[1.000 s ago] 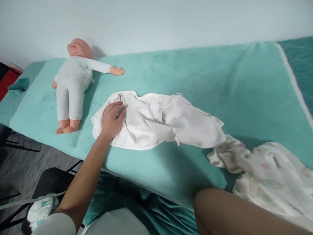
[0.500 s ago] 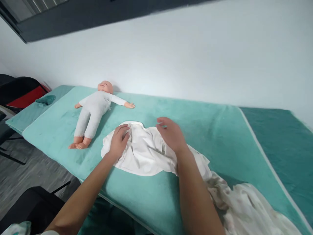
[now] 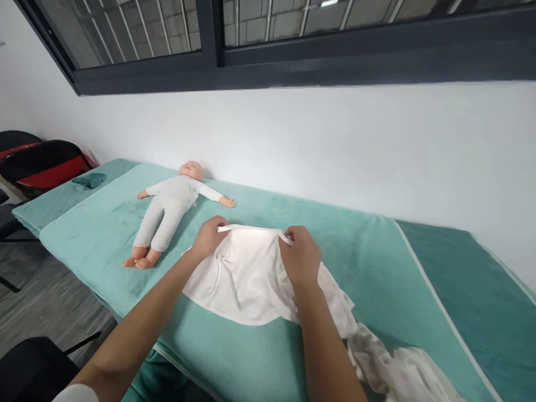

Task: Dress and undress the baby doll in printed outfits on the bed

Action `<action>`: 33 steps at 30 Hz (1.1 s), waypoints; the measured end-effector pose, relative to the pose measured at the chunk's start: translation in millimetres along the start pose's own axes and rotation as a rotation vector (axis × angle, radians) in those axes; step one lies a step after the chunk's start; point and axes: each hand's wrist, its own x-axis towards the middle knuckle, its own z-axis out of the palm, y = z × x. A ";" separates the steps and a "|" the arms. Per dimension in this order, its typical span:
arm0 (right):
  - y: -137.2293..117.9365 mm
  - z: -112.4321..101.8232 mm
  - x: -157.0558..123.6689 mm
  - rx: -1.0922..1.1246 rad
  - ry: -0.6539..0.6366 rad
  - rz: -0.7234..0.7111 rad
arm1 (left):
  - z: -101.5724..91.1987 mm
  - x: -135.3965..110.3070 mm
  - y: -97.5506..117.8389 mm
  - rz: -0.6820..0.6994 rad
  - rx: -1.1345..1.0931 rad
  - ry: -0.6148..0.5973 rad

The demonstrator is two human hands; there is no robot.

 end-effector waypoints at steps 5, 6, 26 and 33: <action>-20.8 -23.1 -18.0 0.005 -0.039 -0.025 | -52.8 -18.2 35.1 0.163 -0.354 0.187; -26.8 -32.6 -18.7 -0.047 -0.092 -0.068 | -64.6 -20.7 41.0 0.202 -0.384 0.200; -106.0 -159.5 -29.6 -0.431 -0.295 -0.076 | -171.5 -69.4 94.3 0.482 0.538 0.544; -87.0 -144.2 -45.9 -0.703 -0.323 -0.235 | -163.0 -82.7 106.0 0.487 0.369 0.380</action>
